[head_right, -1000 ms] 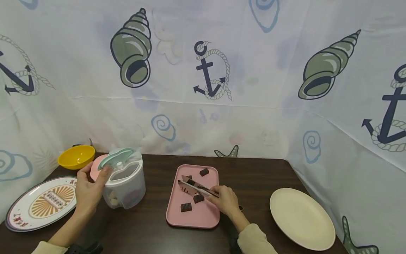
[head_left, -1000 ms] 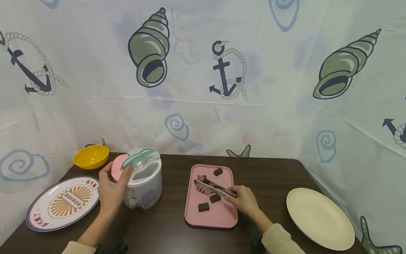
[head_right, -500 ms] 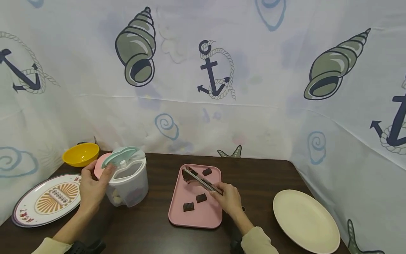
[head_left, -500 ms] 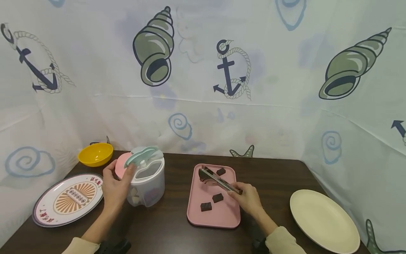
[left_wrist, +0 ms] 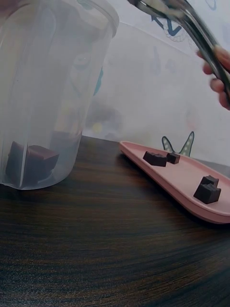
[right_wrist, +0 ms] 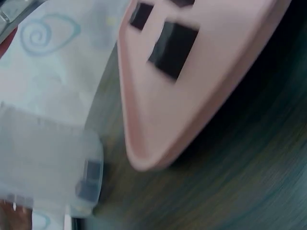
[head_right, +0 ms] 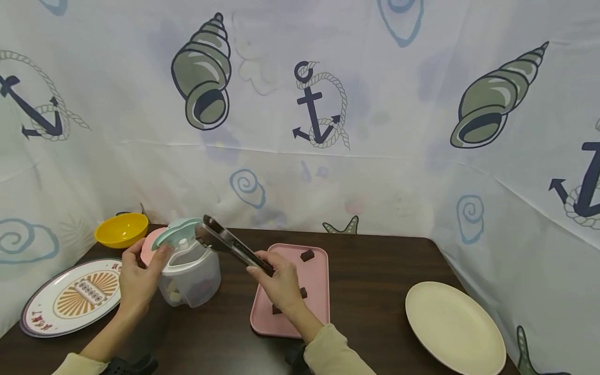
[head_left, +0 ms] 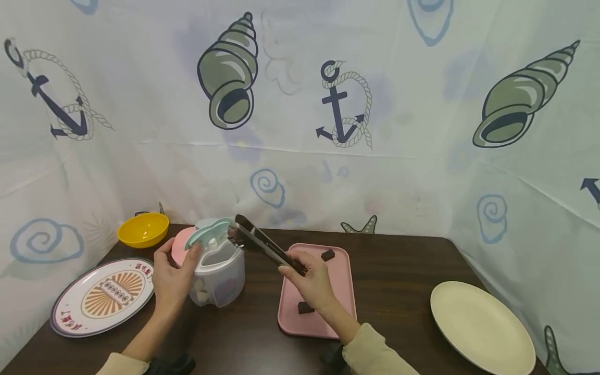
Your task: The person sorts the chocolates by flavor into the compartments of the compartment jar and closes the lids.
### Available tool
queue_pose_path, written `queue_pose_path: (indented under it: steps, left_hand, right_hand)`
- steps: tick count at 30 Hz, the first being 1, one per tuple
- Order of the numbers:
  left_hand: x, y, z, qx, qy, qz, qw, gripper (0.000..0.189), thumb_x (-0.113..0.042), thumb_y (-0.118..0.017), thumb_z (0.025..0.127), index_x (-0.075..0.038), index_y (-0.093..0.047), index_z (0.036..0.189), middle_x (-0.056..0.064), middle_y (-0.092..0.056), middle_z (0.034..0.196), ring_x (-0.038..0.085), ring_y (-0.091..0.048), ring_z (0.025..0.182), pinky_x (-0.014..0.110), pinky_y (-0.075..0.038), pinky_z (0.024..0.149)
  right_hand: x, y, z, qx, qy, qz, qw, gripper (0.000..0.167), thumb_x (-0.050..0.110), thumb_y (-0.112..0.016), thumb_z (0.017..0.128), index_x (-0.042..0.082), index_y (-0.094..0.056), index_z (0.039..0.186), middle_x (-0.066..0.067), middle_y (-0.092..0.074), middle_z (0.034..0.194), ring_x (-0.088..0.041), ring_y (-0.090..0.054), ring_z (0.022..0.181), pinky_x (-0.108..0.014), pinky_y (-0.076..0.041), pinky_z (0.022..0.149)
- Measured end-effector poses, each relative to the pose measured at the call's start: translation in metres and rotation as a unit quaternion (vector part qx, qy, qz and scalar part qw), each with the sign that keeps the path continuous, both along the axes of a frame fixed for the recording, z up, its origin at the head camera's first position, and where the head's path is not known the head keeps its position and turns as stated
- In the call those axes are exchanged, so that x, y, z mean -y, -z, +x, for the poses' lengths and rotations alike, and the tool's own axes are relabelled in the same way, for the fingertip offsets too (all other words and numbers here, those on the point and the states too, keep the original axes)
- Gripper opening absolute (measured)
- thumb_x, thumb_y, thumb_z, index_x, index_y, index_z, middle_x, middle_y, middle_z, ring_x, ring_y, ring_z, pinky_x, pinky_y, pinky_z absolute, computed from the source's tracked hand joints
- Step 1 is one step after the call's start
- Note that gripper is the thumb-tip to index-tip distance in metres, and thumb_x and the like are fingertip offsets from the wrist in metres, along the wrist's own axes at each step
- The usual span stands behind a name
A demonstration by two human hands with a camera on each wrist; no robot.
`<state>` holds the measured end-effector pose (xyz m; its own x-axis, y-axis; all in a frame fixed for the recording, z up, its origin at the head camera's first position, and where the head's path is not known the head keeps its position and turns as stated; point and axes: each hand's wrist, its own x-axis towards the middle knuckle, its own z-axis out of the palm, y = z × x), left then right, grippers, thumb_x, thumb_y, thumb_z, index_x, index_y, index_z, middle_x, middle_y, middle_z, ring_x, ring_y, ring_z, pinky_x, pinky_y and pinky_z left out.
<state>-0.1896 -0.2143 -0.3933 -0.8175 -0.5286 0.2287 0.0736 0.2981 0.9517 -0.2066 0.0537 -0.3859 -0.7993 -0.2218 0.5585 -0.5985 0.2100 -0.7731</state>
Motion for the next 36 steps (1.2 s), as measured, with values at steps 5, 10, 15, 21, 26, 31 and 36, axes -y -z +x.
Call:
queue_pose_path:
  steps: [5,10,15,21,26,31,36]
  left_hand:
    - [-0.002,0.002,0.001,-0.002,-0.010,-0.005,0.9999,0.069,-0.041,-0.061,0.087,-0.007,-0.034,0.140,0.015,-0.042,0.139,0.023,-0.040,0.117,0.018,-0.034,0.088]
    - [-0.002,0.002,0.001,-0.009,-0.008,-0.005,0.9999,0.069,-0.040,-0.062,0.087,-0.007,-0.034,0.141,0.014,-0.042,0.139,0.023,-0.041,0.119,0.017,-0.034,0.089]
    - [-0.003,0.001,0.001,-0.011,-0.011,-0.008,0.9999,0.068,-0.040,-0.062,0.087,-0.007,-0.035,0.140,0.014,-0.043,0.139,0.021,-0.041,0.117,0.017,-0.034,0.087]
    - [-0.003,0.004,0.002,-0.017,-0.019,-0.025,0.9994,0.066,-0.038,-0.062,0.087,-0.006,-0.037,0.139,0.015,-0.046,0.133,0.009,-0.041,0.099,0.011,-0.033,0.074]
    - [-0.003,0.004,0.002,-0.024,-0.019,-0.026,0.9992,0.064,-0.037,-0.063,0.087,-0.005,-0.038,0.138,0.013,-0.048,0.128,0.003,-0.040,0.089,0.003,-0.034,0.068]
    - [-0.003,0.003,0.001,-0.018,-0.020,-0.017,0.9995,0.066,-0.038,-0.063,0.087,-0.006,-0.038,0.139,0.013,-0.047,0.132,0.006,-0.041,0.096,0.006,-0.033,0.074]
    - [0.000,0.002,0.000,-0.017,-0.018,-0.012,0.9996,0.066,-0.037,-0.062,0.087,-0.007,-0.037,0.140,0.016,-0.045,0.136,0.010,-0.040,0.104,0.009,-0.032,0.078]
  right_hand:
    - [0.024,-0.015,0.019,0.010,-0.014,0.012,0.9998,0.022,0.000,-0.070,0.080,-0.007,-0.066,0.101,-0.018,-0.068,0.088,-0.012,-0.058,0.073,-0.022,-0.051,0.063]
    - [0.032,-0.018,0.026,0.033,-0.023,0.026,0.9989,0.023,0.001,-0.069,0.081,-0.007,-0.065,0.102,-0.019,-0.068,0.094,-0.023,-0.063,0.081,-0.032,-0.054,0.071]
    - [0.034,0.002,0.015,0.049,-0.025,0.025,0.9982,0.026,0.004,-0.071,0.081,-0.004,-0.066,0.105,-0.016,-0.068,0.096,-0.024,-0.062,0.082,-0.029,-0.054,0.071]
    - [0.031,0.017,0.005,0.059,-0.032,0.033,0.9972,0.030,0.014,-0.073,0.081,0.004,-0.067,0.109,-0.010,-0.069,0.097,-0.010,-0.060,0.083,-0.020,-0.051,0.071]
    - [0.027,0.017,0.006,0.081,-0.042,0.033,0.9953,0.033,0.019,-0.073,0.081,0.006,-0.066,0.111,-0.010,-0.068,0.097,-0.007,-0.059,0.082,-0.019,-0.051,0.071]
    - [0.018,0.014,0.004,0.081,-0.023,0.012,0.9964,0.033,0.014,-0.073,0.081,0.003,-0.066,0.111,-0.012,-0.069,0.096,-0.006,-0.058,0.081,-0.018,-0.050,0.069]
    - [-0.013,0.007,-0.003,0.074,0.055,-0.033,0.9952,0.032,0.002,-0.073,0.078,-0.003,-0.066,0.109,-0.019,-0.068,0.091,-0.006,-0.057,0.076,-0.018,-0.050,0.066]
